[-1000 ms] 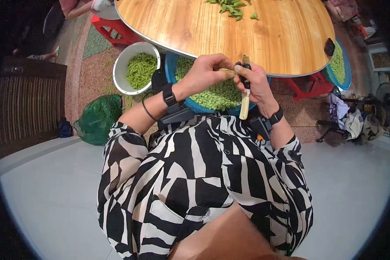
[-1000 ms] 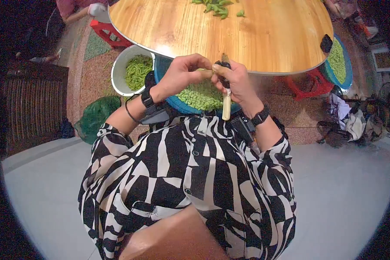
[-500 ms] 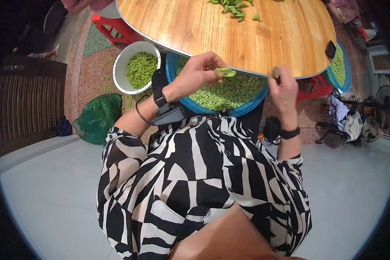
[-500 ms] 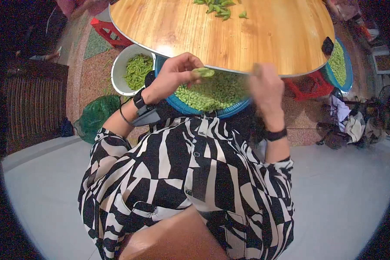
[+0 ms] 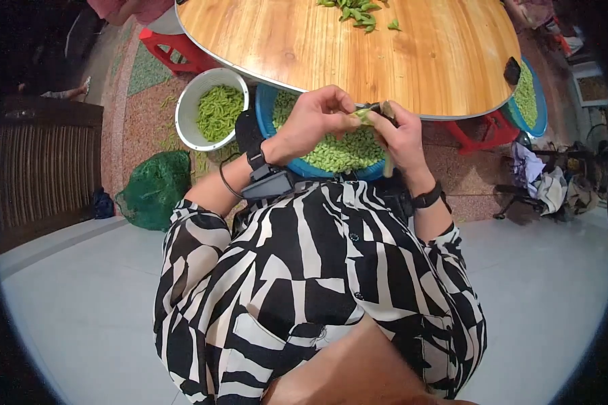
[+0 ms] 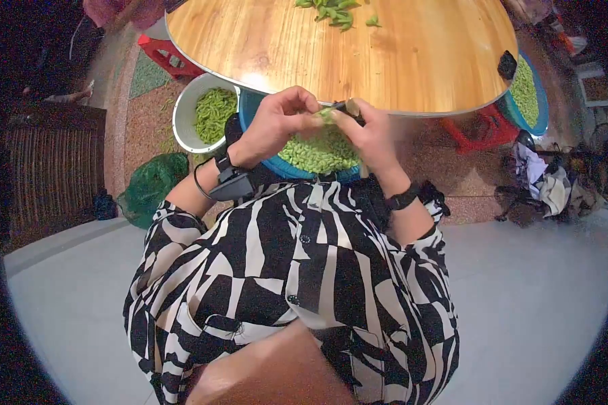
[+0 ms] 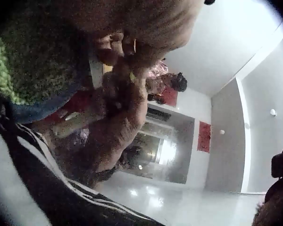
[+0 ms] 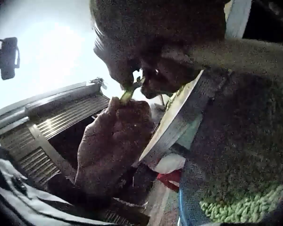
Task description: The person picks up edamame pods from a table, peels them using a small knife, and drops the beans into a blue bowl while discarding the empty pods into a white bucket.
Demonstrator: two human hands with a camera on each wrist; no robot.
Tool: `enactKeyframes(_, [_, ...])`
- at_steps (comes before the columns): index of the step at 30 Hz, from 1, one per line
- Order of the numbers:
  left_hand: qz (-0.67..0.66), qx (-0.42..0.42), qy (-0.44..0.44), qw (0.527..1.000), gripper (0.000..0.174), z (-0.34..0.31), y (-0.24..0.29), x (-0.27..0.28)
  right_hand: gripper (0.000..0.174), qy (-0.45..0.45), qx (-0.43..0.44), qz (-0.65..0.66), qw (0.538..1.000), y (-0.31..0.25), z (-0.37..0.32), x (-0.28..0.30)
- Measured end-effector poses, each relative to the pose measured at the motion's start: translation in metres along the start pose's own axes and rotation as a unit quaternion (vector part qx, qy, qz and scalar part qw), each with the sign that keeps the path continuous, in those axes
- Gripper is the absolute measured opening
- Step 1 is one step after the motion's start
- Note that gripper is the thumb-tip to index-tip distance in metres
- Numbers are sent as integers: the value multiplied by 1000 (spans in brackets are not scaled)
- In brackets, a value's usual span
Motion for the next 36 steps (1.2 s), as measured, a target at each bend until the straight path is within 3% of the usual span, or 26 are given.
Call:
enactKeyframes(2, [9,2,-2,1000,15,0,-3,1,13,-33,-59,153,986,8,-1,-3])
enactKeyframes(6, [-53,85,-72,992,11,1,-4,8,10,-37,-99,222,969,14,-1,-5])
enactKeyframes(7, [-88,126,-96,983,9,1,-5,8,11,-22,-107,284,952,14,-2,-7])
enactKeyframes(11, [-172,130,-145,966,8,-3,-5,5,11,37,-156,439,884,11,-1,-16])
enactKeyframes(14, [-228,142,-161,950,9,-3,-8,3,9,46,-207,471,856,16,-1,-20])
enactKeyframes(17, [-166,148,-128,966,10,-2,-16,5,7,41,-214,448,867,23,-1,-25])
enactKeyframes(19, [83,68,-18,994,11,1,-25,9,7,15,-212,398,892,29,-2,-27])
enactKeyframes(21, [115,42,9,992,12,1,-34,7,9,-34,-197,304,932,32,-1,-29])
enactKeyframes(23, [198,-25,64,978,17,3,-41,8,9,-38,-198,291,935,28,2,-31])
enactKeyframes(27, [173,-48,85,980,24,10,-48,16,10,-42,-193,288,937,23,2,-35])
enactKeyframes(29, [51,63,51,995,28,9,-45,14,10,-36,-194,285,938,19,2,-39])
enactKeyframes(32, [34,114,31,992,27,9,-41,25,10,-21,-194,290,937,29,0,-36])
enactKeyframes(33, [-52,151,14,987,21,11,-44,31,10,-13,-197,298,934,33,-1,-35])
enactKeyframes(34, [-51,152,13,987,21,11,-49,32,10,-12,-197,298,934,33,-1,-35])
enactKeyframes(36, [-137,75,64,986,15,2,-50,28,10,84,-207,320,921,31,-3,-34])
Point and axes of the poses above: each hand's wrist, its own z-axis towards the middle knuckle, its own x-axis out of the back of the hand, y = z × x, the point moved 2 cm from there along z, towards the middle knuckle, and after that the axes turned 13 degrees about x, right-handed, at the moved point
